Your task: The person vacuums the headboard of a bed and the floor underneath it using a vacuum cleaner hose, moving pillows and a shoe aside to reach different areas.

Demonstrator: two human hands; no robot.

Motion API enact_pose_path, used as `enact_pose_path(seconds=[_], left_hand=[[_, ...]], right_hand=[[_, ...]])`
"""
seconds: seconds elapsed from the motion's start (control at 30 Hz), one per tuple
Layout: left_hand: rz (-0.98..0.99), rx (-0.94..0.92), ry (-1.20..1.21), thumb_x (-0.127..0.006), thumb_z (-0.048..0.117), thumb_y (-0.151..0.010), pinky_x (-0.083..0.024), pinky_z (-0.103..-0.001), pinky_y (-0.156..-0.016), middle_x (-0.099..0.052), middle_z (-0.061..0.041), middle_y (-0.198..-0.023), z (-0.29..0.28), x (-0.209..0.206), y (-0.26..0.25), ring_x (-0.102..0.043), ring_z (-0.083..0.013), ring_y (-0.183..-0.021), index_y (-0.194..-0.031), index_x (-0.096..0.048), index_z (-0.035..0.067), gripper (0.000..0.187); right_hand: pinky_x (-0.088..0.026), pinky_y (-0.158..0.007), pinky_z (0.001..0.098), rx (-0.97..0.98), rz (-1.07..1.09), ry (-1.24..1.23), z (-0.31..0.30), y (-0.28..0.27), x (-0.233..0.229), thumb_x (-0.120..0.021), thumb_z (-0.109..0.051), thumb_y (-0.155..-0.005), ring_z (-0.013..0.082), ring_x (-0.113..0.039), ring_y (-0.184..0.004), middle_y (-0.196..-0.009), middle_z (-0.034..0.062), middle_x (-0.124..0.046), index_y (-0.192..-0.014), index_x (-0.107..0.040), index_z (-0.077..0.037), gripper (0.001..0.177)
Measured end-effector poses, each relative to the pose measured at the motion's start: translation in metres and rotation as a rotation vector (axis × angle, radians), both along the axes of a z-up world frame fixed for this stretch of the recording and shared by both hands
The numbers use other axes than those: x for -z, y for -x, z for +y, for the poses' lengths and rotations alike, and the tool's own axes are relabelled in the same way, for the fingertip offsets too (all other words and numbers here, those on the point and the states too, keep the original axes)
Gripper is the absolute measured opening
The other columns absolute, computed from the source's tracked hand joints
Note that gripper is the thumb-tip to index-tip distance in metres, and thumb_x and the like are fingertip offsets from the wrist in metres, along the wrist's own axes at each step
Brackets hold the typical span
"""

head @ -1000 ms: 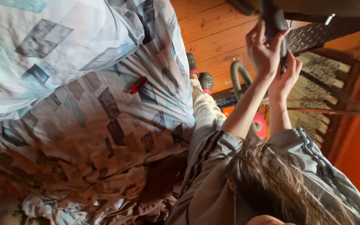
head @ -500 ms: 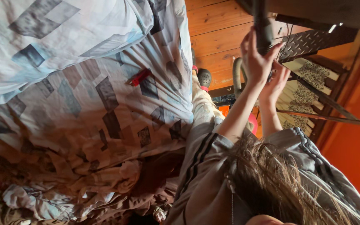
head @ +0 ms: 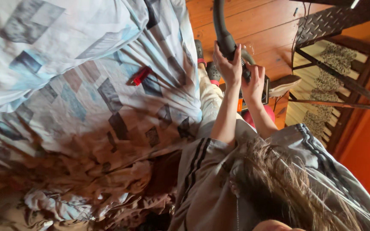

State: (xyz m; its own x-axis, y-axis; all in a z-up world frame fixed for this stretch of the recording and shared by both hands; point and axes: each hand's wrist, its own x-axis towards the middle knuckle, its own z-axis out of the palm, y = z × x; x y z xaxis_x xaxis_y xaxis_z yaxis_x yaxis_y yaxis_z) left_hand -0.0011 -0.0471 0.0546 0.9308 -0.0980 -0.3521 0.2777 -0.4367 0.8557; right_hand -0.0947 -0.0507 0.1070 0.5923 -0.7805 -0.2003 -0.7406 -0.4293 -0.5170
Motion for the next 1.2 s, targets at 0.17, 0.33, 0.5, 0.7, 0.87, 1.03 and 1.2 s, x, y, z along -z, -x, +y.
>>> enact_pose_path(seconds=[0.17,0.33,0.5,0.7,0.87,1.03,1.2], left_hand=[[0.033,-0.056,0.030,-0.080,0.034,-0.088,-0.050,-0.046,-0.104,-0.055,-0.025,-0.139,-0.006,0.002,0.003,-0.059,-0.0376,-0.124,-0.152,-0.043,-0.004,0.083],[0.006,-0.033,-0.003,-0.081,0.034,-0.088,-0.049,-0.047,-0.107,-0.054,-0.025,-0.141,-0.012,0.016,-0.004,-0.056,-0.0386,-0.128,-0.153,-0.042,-0.002,0.084],[0.001,-0.022,-0.012,-0.079,0.036,-0.087,-0.049,-0.047,-0.105,-0.054,-0.025,-0.139,-0.023,0.035,-0.008,-0.057,-0.0391,-0.126,-0.152,-0.042,0.001,0.083],[0.135,-0.011,-0.017,-0.079,0.036,-0.087,-0.055,-0.046,-0.096,-0.060,-0.023,-0.134,-0.029,0.051,-0.005,-0.067,-0.0380,-0.115,-0.150,-0.045,0.001,0.080],[0.118,0.014,-0.041,-0.080,0.035,-0.084,-0.056,-0.046,-0.095,-0.062,-0.023,-0.132,-0.029,0.067,-0.001,-0.068,-0.0378,-0.114,-0.149,-0.045,0.002,0.081],[0.084,0.022,-0.096,-0.082,0.034,-0.082,-0.055,-0.047,-0.095,-0.064,-0.022,-0.130,-0.037,0.084,-0.011,-0.068,-0.0381,-0.114,-0.147,-0.047,0.004,0.079],[0.123,0.060,-0.186,-0.084,0.037,-0.077,-0.057,-0.047,-0.088,-0.068,-0.020,-0.118,-0.038,0.120,-0.033,-0.072,-0.0365,-0.103,-0.145,-0.049,0.006,0.082]], right_hand=[[-0.052,-0.096,0.0437,-0.007,0.005,-0.010,-0.011,-0.001,0.002,-0.076,0.008,-0.082,0.0394,-0.060,-0.113,-0.120,0.0206,-0.058,-0.136,-0.063,-0.002,0.057],[-0.052,-0.102,0.0447,-0.048,0.029,-0.035,-0.017,-0.006,0.002,-0.078,0.005,-0.083,0.0389,-0.058,-0.121,-0.129,0.0204,-0.057,-0.142,-0.060,-0.005,0.062],[-0.049,-0.108,0.0488,-0.088,0.013,-0.005,-0.012,-0.001,-0.008,-0.083,-0.001,-0.083,0.0409,-0.052,-0.131,-0.140,0.0220,-0.051,-0.147,-0.054,-0.007,0.070],[-0.043,-0.116,0.0514,-0.072,0.056,-0.065,-0.016,0.016,-0.016,-0.086,-0.009,-0.088,0.0441,-0.045,-0.140,-0.149,0.0241,-0.045,-0.149,-0.054,-0.007,0.070],[-0.039,-0.120,0.0519,-0.055,0.092,-0.098,-0.025,0.026,-0.016,-0.084,-0.013,-0.091,0.0435,-0.042,-0.144,-0.151,0.0235,-0.043,-0.149,-0.054,-0.008,0.065],[-0.038,-0.121,0.0531,-0.074,0.107,-0.123,-0.026,0.029,-0.017,-0.083,-0.015,-0.092,0.0440,-0.041,-0.146,-0.151,0.0224,-0.043,-0.149,-0.055,-0.008,0.064],[-0.036,-0.122,0.0552,-0.085,0.135,-0.132,-0.025,0.031,-0.018,-0.083,-0.016,-0.092,0.0457,-0.038,-0.148,-0.150,0.0219,-0.043,-0.148,-0.056,-0.009,0.063]])
